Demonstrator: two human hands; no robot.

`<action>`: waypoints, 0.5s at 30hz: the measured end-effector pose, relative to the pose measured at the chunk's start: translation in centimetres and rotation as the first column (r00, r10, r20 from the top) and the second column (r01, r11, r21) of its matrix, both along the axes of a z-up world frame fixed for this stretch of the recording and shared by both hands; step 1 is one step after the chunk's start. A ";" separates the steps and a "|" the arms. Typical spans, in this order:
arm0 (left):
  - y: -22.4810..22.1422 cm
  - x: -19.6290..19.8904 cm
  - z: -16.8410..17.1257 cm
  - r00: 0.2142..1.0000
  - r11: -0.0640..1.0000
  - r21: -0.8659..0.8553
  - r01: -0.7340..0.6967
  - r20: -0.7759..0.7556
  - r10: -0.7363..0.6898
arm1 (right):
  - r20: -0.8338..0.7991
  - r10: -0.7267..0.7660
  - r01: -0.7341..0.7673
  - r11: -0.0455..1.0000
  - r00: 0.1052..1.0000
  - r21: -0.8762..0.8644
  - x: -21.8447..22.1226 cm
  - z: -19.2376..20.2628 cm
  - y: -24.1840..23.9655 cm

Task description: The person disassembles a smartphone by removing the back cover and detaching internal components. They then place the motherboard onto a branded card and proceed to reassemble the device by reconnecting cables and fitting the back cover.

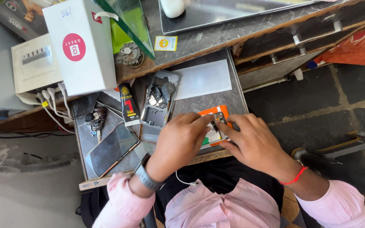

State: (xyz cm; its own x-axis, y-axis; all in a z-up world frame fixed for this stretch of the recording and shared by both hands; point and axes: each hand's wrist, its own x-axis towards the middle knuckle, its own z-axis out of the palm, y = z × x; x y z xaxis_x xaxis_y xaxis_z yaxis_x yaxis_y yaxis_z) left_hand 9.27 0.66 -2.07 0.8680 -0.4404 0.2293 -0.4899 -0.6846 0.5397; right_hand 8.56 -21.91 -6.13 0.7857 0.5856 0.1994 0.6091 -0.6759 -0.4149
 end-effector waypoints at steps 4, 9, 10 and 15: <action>-1.8 2.3 -1.9 1.000 0.995 0.101 0.019 -0.011 -0.018 | -0.004 0.010 -0.010 0.999 1.000 -0.034 -0.2 0.1 0.0; -1.9 3.1 -3.5 0.992 0.986 0.114 0.121 0.005 -0.123 | 0.016 0.021 -0.021 0.999 1.000 -0.029 -0.4 -0.4 -0.2; -1.9 3.0 -3.6 0.991 0.985 0.112 0.130 0.003 -0.131 | 0.012 0.024 -0.024 0.999 1.000 -0.026 -0.4 -0.6 -0.2; -1.9 2.3 -3.3 0.987 0.980 0.133 0.147 0.050 -0.154 | 0.001 0.046 -0.046 0.999 0.999 -0.007 -0.3 -1.1 -0.7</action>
State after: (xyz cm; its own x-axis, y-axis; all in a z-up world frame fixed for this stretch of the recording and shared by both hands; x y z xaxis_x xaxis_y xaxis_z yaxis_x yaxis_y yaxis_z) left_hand 11.59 -1.20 -5.35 0.7761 -0.5940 0.2117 -0.6212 -0.6622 0.4190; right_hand 8.22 -22.57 -7.19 0.7578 0.6224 0.1957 0.6399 -0.6502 -0.4097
